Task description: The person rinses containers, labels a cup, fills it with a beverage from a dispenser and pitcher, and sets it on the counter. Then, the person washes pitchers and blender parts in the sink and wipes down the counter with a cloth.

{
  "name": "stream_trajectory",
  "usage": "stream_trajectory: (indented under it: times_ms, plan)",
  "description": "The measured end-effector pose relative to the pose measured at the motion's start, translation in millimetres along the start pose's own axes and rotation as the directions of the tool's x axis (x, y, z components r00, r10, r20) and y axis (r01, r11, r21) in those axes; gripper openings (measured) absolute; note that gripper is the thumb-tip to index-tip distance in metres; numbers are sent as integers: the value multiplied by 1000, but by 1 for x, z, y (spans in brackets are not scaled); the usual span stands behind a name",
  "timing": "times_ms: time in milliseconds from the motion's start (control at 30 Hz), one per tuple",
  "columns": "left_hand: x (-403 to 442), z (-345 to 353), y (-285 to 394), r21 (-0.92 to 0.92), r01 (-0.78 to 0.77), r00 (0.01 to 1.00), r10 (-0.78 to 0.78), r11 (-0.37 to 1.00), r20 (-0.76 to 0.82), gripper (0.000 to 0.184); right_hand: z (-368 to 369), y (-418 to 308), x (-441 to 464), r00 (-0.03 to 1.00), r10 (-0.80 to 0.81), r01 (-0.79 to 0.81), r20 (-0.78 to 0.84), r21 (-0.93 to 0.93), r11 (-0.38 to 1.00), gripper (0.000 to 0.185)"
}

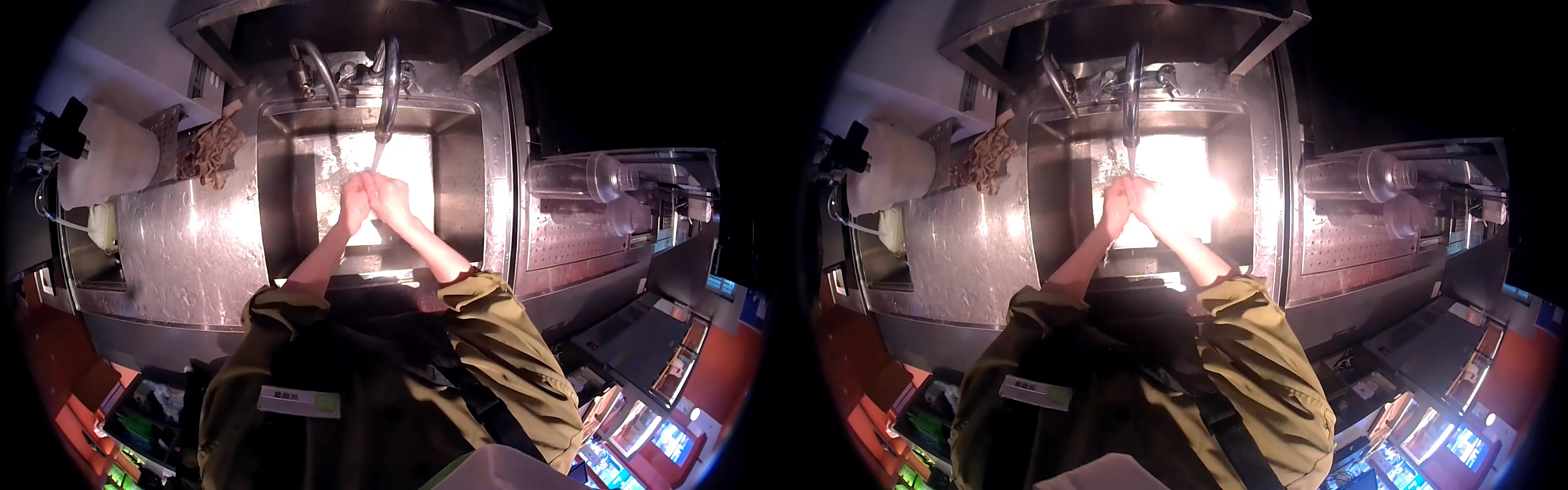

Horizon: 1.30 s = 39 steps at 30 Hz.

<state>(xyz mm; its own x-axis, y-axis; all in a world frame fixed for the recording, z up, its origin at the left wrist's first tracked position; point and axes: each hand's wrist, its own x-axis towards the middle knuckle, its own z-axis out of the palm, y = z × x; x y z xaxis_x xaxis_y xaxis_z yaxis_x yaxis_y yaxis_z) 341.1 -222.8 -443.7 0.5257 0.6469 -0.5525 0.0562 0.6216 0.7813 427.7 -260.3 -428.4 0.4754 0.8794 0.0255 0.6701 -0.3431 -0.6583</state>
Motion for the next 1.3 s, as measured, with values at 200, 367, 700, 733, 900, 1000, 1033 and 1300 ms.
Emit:
stream_trajectory:
  times_ms: [200,367,700,733,900,1000,1033,1300]
  plan:
    - [18,-7,0,249,-408,913,383,879,141,10,-2,-10,1,995,-3,-6,-98,-87,996,32]
    - [-2,8,6,260,-255,963,270,931,-24,13,-7,15,20,992,106,-97,72,-119,988,31]
    - [3,-14,16,-222,-19,976,67,975,208,22,-12,4,24,922,342,-383,182,307,871,39]
    - [-1,-14,24,-293,26,970,47,956,239,23,-12,12,26,876,410,-480,253,522,705,41]
    - [-12,-27,34,-99,118,941,-80,988,327,28,-22,40,23,820,345,-557,456,773,304,43]
    - [-11,-41,48,355,252,897,-355,900,264,30,-27,50,21,821,249,-571,513,738,360,39]
    - [-7,-43,44,224,228,928,-282,948,246,32,-27,52,20,819,227,-571,527,709,413,39]
    - [1,-23,28,-306,327,943,-330,894,42,42,-24,10,3,948,125,-237,294,384,892,33]
